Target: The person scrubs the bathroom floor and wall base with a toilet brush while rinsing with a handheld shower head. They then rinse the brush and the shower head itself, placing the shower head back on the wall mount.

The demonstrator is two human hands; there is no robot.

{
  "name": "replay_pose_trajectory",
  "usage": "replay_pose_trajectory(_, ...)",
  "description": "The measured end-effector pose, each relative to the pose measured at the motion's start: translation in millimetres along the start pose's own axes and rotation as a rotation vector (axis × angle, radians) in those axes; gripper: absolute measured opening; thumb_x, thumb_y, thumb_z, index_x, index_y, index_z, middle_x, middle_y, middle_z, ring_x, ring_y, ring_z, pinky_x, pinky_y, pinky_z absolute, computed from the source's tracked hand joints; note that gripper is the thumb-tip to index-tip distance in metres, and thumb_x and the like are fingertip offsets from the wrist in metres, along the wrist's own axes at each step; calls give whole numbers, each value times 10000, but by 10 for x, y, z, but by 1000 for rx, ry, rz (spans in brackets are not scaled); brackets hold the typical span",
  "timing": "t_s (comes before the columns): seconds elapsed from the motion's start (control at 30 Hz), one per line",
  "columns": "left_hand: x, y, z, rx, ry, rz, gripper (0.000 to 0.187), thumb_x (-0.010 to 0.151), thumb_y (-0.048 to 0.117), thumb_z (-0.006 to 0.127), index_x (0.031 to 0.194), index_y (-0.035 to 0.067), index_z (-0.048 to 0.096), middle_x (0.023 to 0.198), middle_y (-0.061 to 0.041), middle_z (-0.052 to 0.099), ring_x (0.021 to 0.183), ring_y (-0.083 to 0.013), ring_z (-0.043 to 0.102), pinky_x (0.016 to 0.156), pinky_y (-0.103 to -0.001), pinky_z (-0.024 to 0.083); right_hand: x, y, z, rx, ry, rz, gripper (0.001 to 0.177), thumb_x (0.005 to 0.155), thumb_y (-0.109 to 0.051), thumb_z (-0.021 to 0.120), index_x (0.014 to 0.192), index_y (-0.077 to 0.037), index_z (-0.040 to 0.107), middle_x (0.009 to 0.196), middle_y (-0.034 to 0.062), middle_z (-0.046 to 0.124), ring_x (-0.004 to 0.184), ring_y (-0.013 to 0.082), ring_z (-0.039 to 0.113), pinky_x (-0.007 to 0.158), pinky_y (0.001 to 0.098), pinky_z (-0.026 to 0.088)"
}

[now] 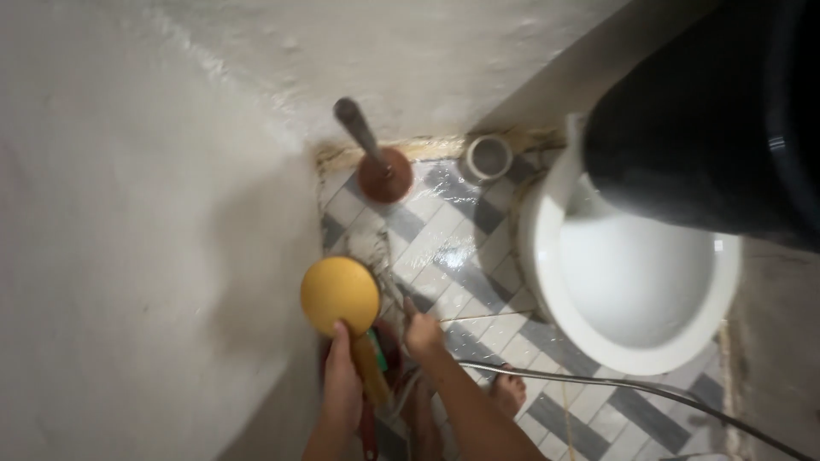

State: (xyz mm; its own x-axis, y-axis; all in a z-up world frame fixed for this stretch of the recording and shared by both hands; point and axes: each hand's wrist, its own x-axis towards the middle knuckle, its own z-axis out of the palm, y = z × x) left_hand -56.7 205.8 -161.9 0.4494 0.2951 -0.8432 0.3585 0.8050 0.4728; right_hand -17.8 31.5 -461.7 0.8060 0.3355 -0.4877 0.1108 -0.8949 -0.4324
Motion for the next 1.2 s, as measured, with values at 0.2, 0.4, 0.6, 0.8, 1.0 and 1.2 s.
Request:
replay_pose_trajectory(0.2, 207, -367, -36, 330, 78, -133, 647, 958, 636, 408, 999, 59, 699, 793, -66, 666, 718, -173, 635, 700, -315, 510, -524, 906, -1042, -83, 222, 441, 339, 1029, -201, 517, 1250, 24, 642, 1033, 199, 724, 972, 366, 703, 875, 546, 546)
replay_pose_trajectory(0.4, 261, -611, 162, 111, -54, -279, 553, 939, 639, 492, 1021, 119, 663, 775, -46, 548, 646, -184, 536, 601, -363, 467, -610, 62, -120, 59, -201, 131, 334, 1031, -217, 519, 1238, 12, 648, 1046, 209, 722, 984, 375, 699, 875, 544, 542)
replay_pose_trajectory(0.6, 195, -376, 20, 285, 22, -186, 776, 1008, 705, 400, 1031, -28, 654, 797, -94, 606, 693, -201, 573, 633, -327, 473, -459, 564, -511, 29, 190, 274, 330, 1033, -233, 520, 1226, -1, 654, 1059, 219, 720, 996, 384, 695, 875, 542, 538)
replay_pose_trajectory(0.8, 128, -272, -165, 10, 41, 36, 636, 961, 666, 410, 1112, 89, 629, 873, -62, 601, 774, -182, 575, 730, -341, 484, -222, 529, -430, -93, 107, 254, 326, 1035, -248, 522, 1214, -13, 660, 1072, 229, 718, 1009, 393, 690, 875, 540, 534)
replay_pose_trajectory(1.0, 52, -77, -303, -146, 120, -114, 702, 947, 745, 316, 1066, 107, 582, 855, -56, 567, 752, -204, 548, 671, -379, 460, -64, -107, 42, -58, -109, 3, 323, 1037, -264, 523, 1201, -25, 666, 1086, 238, 716, 1021, 402, 686, 875, 538, 530)
replay_pose_trajectory(1.2, -20, -44, -360, -144, 17, 85, 714, 954, 747, 339, 1120, 93, 574, 897, -66, 585, 816, -195, 566, 732, -337, 480, 404, 208, -829, -205, -1, 242, 321, 1040, -280, 525, 1189, -37, 672, 1099, 248, 714, 1034, 411, 682, 875, 535, 526)
